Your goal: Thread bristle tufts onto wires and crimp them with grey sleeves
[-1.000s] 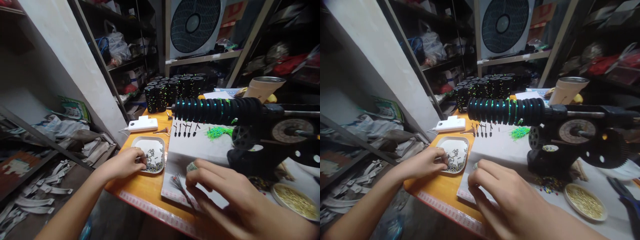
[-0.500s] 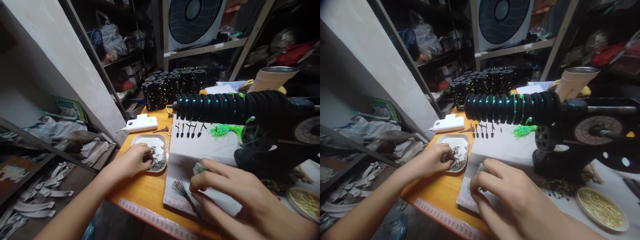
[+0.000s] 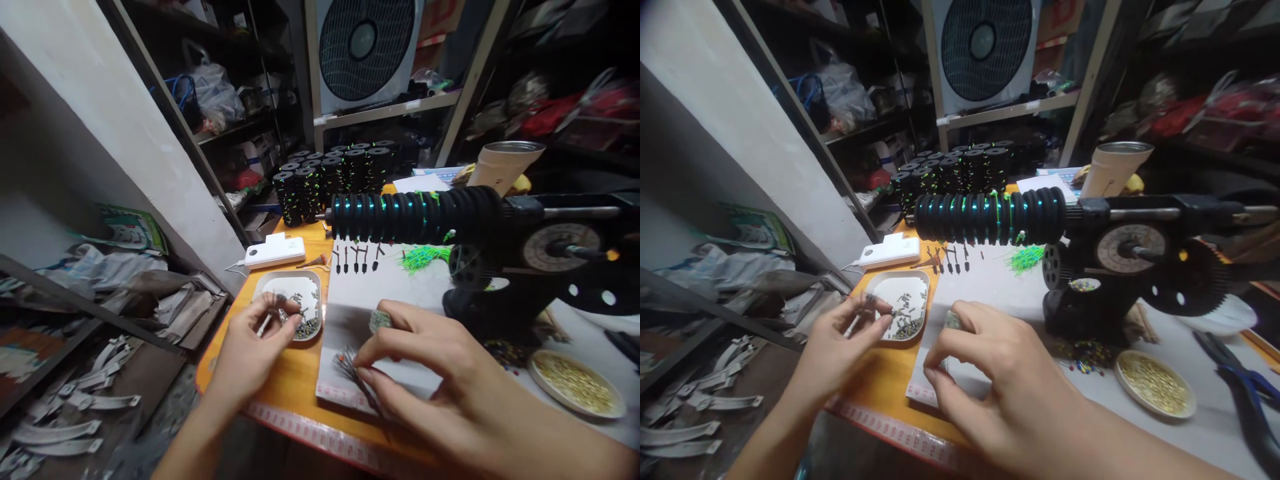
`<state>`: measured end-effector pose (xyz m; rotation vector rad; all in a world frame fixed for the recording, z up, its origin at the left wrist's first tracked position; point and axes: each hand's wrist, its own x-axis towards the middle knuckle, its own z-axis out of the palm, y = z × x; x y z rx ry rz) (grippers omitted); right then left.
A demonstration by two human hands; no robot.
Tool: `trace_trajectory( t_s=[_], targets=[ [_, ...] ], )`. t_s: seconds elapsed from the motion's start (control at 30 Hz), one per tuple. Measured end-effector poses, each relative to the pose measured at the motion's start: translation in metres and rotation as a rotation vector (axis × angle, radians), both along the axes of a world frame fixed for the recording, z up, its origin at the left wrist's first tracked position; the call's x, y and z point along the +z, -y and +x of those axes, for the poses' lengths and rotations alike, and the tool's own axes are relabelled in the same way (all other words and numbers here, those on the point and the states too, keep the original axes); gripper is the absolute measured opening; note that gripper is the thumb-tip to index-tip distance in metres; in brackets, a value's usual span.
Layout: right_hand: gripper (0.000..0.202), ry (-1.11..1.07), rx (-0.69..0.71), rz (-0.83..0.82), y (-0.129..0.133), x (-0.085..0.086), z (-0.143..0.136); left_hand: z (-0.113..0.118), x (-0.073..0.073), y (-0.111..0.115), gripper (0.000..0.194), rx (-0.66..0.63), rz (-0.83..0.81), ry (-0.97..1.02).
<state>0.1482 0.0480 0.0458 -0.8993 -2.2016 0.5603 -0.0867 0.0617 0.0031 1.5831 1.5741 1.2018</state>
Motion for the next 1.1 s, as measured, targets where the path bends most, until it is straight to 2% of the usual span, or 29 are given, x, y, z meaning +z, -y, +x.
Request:
trace_trajectory(
  t_s=[0.1,0.17,0.23,0.3,0.47,0.77,1.1],
  targets=[
    [0.014,-0.069,0.018,-0.003,0.002,-0.002,-0.002,0.022,-0.009,0.024,0.027,0.053,-0.06,0.249],
    [0.015,-0.12,0.048,-0.015,0.004,-0.002,-0.002,0.038,-0.012,0.038,0.031,0.112,-0.132,0.554],
    [0.016,-0.146,0.073,-0.037,0.006,-0.001,-0.002,0.052,-0.012,0.049,0.033,0.166,-0.186,0.854],
    [0.017,-0.164,0.104,-0.063,0.009,0.0,-0.002,0.064,-0.01,0.058,0.033,0.211,-0.187,1.015],
    [0.014,-0.207,0.179,-0.115,0.014,0.004,-0.002,0.081,-0.004,0.069,0.035,0.31,-0.109,1.061],
    [0.019,-0.198,0.209,-0.216,0.016,0.003,-0.002,0.086,-0.005,0.073,0.032,0.297,-0.081,1.093],
    [0.025,-0.199,0.234,-0.168,0.017,-0.001,-0.001,0.088,-0.005,0.074,0.033,0.305,-0.072,1.089]
  ],
)
